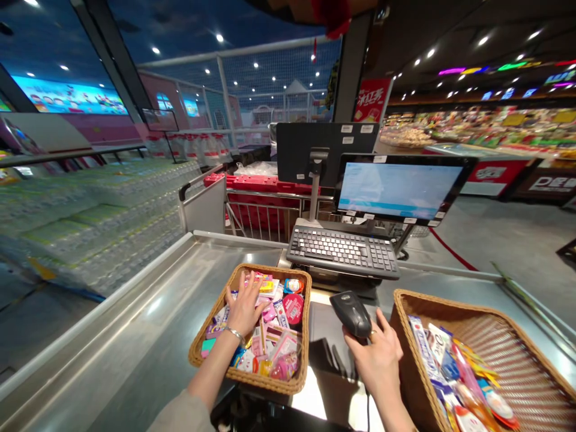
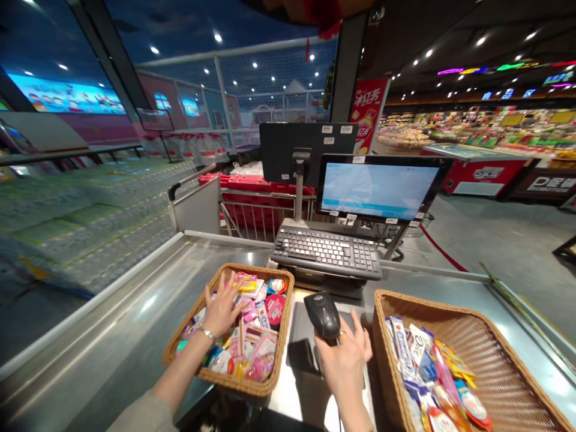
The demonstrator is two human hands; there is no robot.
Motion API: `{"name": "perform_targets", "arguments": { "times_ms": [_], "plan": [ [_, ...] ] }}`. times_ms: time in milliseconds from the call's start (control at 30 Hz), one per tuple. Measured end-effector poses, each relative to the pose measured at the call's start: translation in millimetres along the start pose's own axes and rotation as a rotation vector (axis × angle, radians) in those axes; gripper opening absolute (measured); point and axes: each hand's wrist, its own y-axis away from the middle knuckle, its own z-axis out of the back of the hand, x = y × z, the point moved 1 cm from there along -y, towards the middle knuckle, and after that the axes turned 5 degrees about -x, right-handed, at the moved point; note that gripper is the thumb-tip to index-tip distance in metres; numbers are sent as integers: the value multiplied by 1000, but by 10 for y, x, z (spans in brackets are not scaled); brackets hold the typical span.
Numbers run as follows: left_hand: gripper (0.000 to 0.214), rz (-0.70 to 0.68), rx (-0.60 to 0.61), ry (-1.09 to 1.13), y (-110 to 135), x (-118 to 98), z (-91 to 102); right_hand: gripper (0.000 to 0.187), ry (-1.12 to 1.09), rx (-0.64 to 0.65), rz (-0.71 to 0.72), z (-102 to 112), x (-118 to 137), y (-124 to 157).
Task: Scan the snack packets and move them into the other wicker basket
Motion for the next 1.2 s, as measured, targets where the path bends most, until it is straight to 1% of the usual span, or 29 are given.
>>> {"name": "perform_targets", "arguments": {
  "times_ms": [200, 333, 500, 667, 800, 900, 1067, 1200],
  "plan": [
    [57, 27, 48, -25, -73, 219, -101, 34, 17, -4, 50, -72, 23, -23],
    [49, 9, 82, -49, -161, 346, -161, 35, 15, -19, 21, -114, 48, -50],
    [46, -34, 153, -62, -272, 446, -297, 38, 12, -12, -5, -158, 54, -70],
    [37, -27, 167, -25, -329, 490, -379, 40, 16, 4, -11, -175, 43, -82],
    [28, -27, 141, -3, -336, 514, -398, 40, 22, 9, -12, -175, 36, -89],
    [26, -48, 121, 3, -330, 519, -405, 39, 30, 7, -10, -169, 30, -89],
    [29, -69, 110, 31, -319, 479, -354, 39, 30, 8, -12, -160, 12, -85],
    [33, 18, 161, 97, -330, 432, -260, 40, 21, 14, -22, -135, 6, -81]
  ]
}}
